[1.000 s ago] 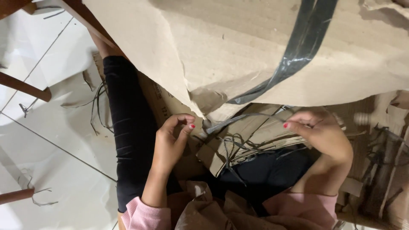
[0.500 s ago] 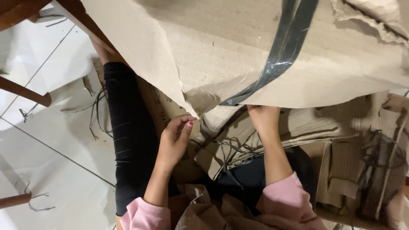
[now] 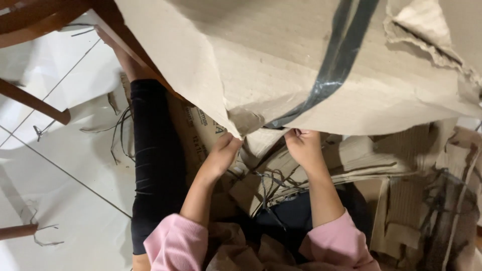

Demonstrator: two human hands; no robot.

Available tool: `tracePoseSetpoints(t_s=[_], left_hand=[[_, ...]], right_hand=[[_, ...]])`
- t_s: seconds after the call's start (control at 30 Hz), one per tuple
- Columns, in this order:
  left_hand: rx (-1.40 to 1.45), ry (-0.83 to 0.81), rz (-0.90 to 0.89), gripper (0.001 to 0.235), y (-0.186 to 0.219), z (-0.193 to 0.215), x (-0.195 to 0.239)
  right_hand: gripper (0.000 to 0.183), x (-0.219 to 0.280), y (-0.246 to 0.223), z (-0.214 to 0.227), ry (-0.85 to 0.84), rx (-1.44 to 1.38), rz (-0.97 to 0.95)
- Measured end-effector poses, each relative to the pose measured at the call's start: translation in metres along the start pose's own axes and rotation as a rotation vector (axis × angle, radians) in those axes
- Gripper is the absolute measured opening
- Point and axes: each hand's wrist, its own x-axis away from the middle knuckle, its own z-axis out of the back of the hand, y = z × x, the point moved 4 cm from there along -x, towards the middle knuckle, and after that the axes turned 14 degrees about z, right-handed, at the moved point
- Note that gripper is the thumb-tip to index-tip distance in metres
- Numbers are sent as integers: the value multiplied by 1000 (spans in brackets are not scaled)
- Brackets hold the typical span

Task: Wrapping wooden chair legs with protective paper and securing them with plastic ties.

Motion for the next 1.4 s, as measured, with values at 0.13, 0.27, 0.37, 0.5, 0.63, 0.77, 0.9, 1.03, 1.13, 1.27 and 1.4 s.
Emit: tracePoseSetpoints(t_s=[0.13,0.27,0.37,0.5,0.63,0.77,0.9,1.03,1.13,1.27,1.4], left_hand=[[140,65,-103,59,7,-3,-18],[394,181,-285,33,-9,-12,-41],[559,270,-417,17,-17,-11,-48],[629,325,-847,4,-15,1,-17],[396,303,-1062,9,3,-5,19],[163,369,-1175,11,30,-17,43],[156,458,-1237,17,52,-19,60],[155,517,-1224,20,43,-20,52],[104,534,-1243,8,47,-19,59],[-43,564,-1332,9,61,-20,77],[-158,549,-1331,17,56,-25,75]], right_hand=[[23,-5,5,-5,9,-30,76],[24,10,23,-8,30,-72,127],[26,20,31,-6,50,-105,169],[17,23,7,13,72,-221,147],[10,30,-26,17,52,-261,174],[7,30,-59,10,36,-218,331],[14,31,-69,4,76,-167,434],[18,23,-81,0,113,-163,493],[20,26,-82,-1,146,-229,637],[23,28,-97,5,144,-154,738],[33,52,-79,-7,187,-128,834]])
